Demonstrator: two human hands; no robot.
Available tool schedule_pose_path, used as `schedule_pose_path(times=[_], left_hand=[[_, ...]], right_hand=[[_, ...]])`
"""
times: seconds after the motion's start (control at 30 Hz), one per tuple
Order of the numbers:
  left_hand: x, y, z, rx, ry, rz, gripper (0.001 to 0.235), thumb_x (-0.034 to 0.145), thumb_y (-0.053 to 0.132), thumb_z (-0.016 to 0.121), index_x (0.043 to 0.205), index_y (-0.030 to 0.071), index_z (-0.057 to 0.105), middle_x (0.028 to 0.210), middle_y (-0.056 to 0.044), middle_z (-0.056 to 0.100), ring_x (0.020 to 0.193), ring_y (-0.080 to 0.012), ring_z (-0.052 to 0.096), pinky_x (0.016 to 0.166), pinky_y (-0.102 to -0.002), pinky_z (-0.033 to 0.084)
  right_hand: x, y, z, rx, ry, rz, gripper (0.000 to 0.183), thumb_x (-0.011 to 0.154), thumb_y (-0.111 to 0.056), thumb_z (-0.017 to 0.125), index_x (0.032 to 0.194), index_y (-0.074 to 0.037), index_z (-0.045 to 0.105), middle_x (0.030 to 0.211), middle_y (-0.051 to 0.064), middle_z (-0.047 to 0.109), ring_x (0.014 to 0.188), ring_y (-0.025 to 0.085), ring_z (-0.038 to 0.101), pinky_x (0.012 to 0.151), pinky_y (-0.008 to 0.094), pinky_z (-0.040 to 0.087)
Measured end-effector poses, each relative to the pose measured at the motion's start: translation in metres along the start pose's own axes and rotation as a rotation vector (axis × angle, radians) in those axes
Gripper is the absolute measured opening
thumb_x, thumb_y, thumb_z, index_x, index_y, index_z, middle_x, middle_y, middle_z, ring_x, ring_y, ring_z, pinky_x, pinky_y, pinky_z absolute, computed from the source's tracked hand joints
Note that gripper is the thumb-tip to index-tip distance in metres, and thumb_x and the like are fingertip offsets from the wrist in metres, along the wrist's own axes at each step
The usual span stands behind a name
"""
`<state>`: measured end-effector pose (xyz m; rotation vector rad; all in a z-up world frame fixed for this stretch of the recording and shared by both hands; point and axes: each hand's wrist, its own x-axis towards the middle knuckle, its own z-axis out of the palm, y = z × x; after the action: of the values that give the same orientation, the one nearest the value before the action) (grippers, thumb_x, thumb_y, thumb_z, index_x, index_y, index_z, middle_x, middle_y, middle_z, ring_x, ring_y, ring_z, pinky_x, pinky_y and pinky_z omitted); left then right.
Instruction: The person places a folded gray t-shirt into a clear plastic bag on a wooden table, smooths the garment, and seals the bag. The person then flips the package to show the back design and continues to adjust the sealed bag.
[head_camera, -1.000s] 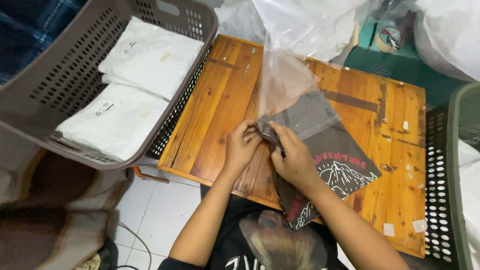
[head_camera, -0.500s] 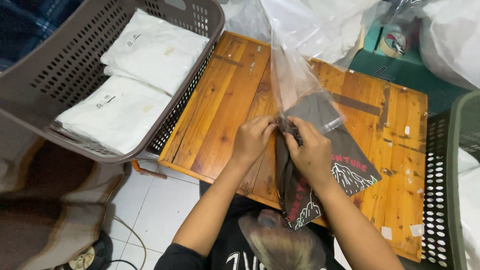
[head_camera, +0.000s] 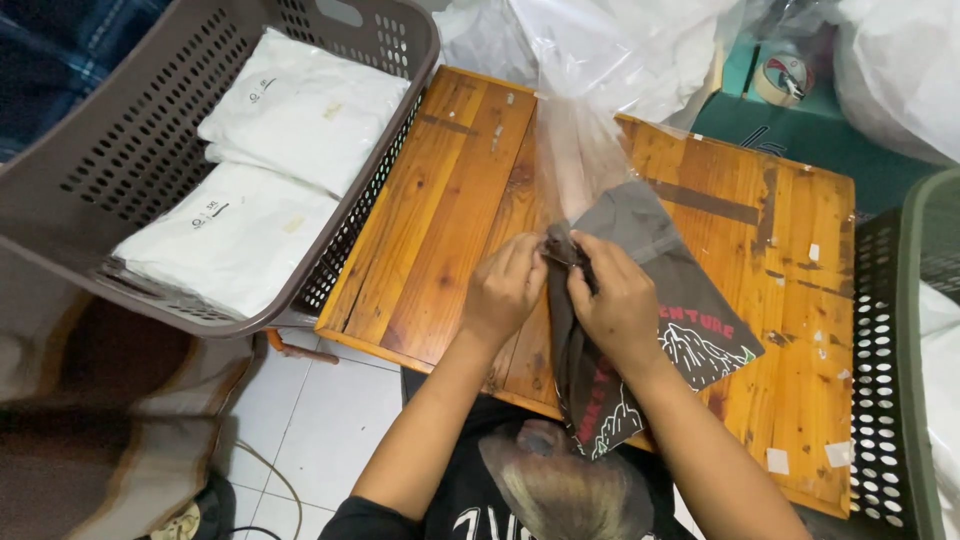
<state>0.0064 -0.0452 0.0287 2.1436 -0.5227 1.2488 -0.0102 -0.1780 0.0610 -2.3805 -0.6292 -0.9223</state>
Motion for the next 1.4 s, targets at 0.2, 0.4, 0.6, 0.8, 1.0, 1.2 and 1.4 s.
schedule_pose_path(times=[0.2, 0.4, 0.6, 0.8, 1.0, 1.2, 1.4], left_hand=[[-0.009, -0.004, 0.012, 0.032, 0.019, 0.042, 0.016, 0.072, 0.002, 0.055, 0.088, -0.002, 0.057, 0.075, -0.013, 0.058, 0.068, -0.0244, 0.061, 0.061, -0.028, 0.052], [-0.016, -0.01, 0.013, -0.005, 0.0, 0.067, 0.014, 0.077, 0.005, 0.058, 0.089, -0.002, 0.059, 0.074, -0.014, 0.058, 0.067, -0.0254, 0.062, 0.059, -0.029, 0.052], [-0.003, 0.001, 0.001, 0.166, 0.078, 0.109, 0.009, 0.075, 0.006, 0.061, 0.082, 0.001, 0.059, 0.07, -0.01, 0.058, 0.059, -0.02, 0.061, 0.054, -0.026, 0.05], [-0.001, 0.004, -0.004, 0.266, 0.211, 0.138, 0.01, 0.071, 0.007, 0.064, 0.078, 0.003, 0.058, 0.073, -0.008, 0.059, 0.058, -0.018, 0.06, 0.052, -0.025, 0.05], [0.0, 0.006, -0.001, 0.206, 0.195, 0.226, 0.005, 0.069, 0.002, 0.061, 0.074, 0.003, 0.059, 0.071, -0.01, 0.059, 0.058, -0.0197, 0.06, 0.053, -0.025, 0.05], [0.001, 0.007, 0.0, 0.168, 0.212, 0.201, 0.008, 0.068, 0.003, 0.059, 0.075, 0.001, 0.06, 0.072, -0.011, 0.061, 0.06, -0.0204, 0.062, 0.056, -0.025, 0.052], [-0.004, 0.006, 0.002, 0.088, 0.127, 0.176, 0.017, 0.069, 0.012, 0.05, 0.078, 0.001, 0.059, 0.076, -0.012, 0.06, 0.064, -0.0225, 0.061, 0.057, -0.028, 0.051]], right_hand=[[-0.002, 0.003, 0.004, 0.029, 0.01, -0.023, 0.034, 0.071, 0.0, 0.061, 0.104, -0.002, 0.06, 0.088, 0.011, 0.062, 0.081, 0.025, 0.061, 0.07, 0.031, 0.049], [-0.003, 0.007, 0.006, 0.039, 0.022, -0.02, 0.032, 0.073, -0.001, 0.062, 0.104, -0.001, 0.06, 0.089, 0.011, 0.062, 0.081, 0.025, 0.062, 0.068, 0.031, 0.05], [0.0, 0.001, 0.003, -0.001, 0.014, -0.025, 0.031, 0.074, -0.001, 0.06, 0.104, -0.002, 0.059, 0.085, 0.011, 0.062, 0.078, 0.025, 0.062, 0.066, 0.031, 0.05], [-0.002, 0.003, 0.005, -0.027, 0.05, -0.023, 0.027, 0.073, -0.004, 0.062, 0.101, -0.003, 0.06, 0.082, 0.008, 0.061, 0.075, 0.022, 0.062, 0.062, 0.028, 0.05], [-0.003, 0.001, 0.01, -0.066, 0.093, 0.003, 0.02, 0.073, -0.011, 0.065, 0.092, -0.006, 0.061, 0.074, 0.002, 0.056, 0.067, 0.018, 0.06, 0.059, 0.025, 0.05], [-0.002, 0.003, 0.006, -0.23, 0.114, -0.041, 0.016, 0.074, -0.019, 0.064, 0.087, -0.012, 0.06, 0.068, -0.001, 0.053, 0.062, 0.016, 0.059, 0.059, 0.025, 0.048], [-0.004, 0.004, 0.011, -0.245, 0.11, -0.086, 0.013, 0.075, -0.022, 0.063, 0.083, -0.013, 0.059, 0.063, 0.0, 0.051, 0.059, 0.016, 0.057, 0.058, 0.022, 0.047]])
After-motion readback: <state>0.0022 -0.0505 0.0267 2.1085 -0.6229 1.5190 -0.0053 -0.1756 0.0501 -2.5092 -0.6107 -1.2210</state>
